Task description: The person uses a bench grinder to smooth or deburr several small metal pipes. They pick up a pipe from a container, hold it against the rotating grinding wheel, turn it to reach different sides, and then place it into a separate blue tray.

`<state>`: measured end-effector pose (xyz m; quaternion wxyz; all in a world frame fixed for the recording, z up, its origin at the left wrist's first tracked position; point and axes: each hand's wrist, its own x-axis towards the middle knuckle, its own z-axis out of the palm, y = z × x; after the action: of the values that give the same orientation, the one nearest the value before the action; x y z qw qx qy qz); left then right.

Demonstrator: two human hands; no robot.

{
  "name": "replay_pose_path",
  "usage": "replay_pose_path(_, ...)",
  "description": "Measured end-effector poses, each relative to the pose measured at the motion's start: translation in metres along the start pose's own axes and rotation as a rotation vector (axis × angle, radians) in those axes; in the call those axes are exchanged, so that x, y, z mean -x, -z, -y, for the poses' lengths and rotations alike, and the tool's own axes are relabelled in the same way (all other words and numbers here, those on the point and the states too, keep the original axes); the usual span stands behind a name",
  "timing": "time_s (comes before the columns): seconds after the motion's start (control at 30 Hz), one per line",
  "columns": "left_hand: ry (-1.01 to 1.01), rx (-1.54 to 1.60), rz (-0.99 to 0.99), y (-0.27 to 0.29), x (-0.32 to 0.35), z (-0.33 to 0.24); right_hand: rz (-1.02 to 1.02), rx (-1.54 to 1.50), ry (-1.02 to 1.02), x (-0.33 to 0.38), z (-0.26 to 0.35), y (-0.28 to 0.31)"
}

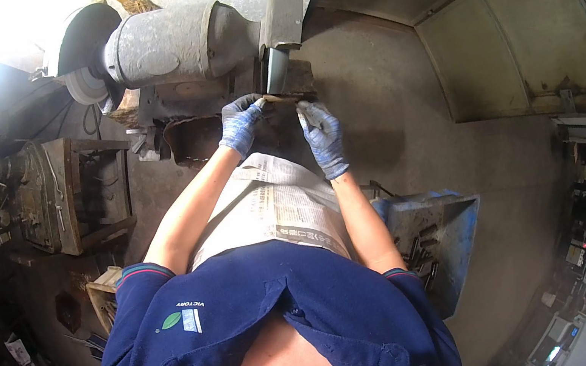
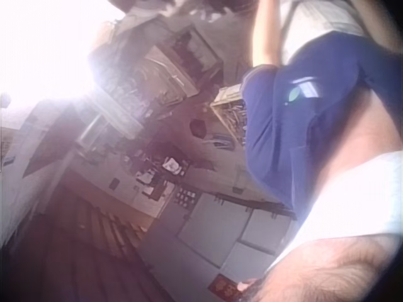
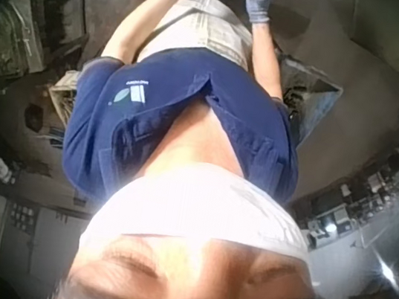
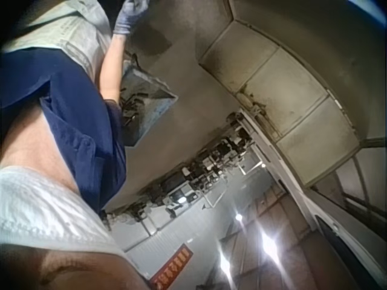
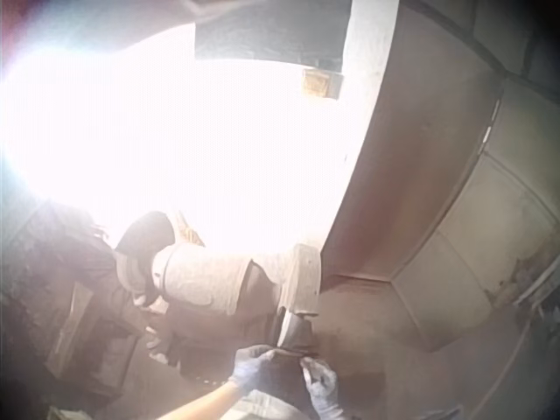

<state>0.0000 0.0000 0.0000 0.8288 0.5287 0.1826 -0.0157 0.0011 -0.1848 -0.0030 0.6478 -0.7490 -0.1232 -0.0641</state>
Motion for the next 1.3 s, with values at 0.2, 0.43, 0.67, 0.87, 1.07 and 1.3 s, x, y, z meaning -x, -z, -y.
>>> replay_pose_path(0.2, -0.028, -0.062, -0.101, 0.014, -0.004, -0.003, 0.000, -0.065, -0.053, -0.001, 0.006, -0.025)
replay_pose_path(0.43, -0.086, -0.094, -0.076, 0.031, -0.005, -0.015, 0.011, -0.083, -0.056, -0.002, 0.004, -0.041)
replay_pose_path(0.67, -0.025, -0.072, -0.036, 0.000, -0.013, 0.003, 0.029, -0.039, -0.144, 0.002, -0.025, -0.002)
replay_pose_path(0.87, 0.000, -0.105, -0.078, 0.002, -0.008, -0.017, 0.069, -0.092, -0.207, -0.004, -0.020, -0.013)
replay_pose_path(1.07, -0.027, -0.195, -0.110, 0.034, -0.016, -0.018, 0.072, -0.226, -0.233, -0.007, -0.017, -0.043)
replay_pose_path(1.3, -0.064, -0.067, 0.051, 0.044, 0.027, -0.024, 0.044, -0.169, 0.026, 0.025, 0.037, -0.035)
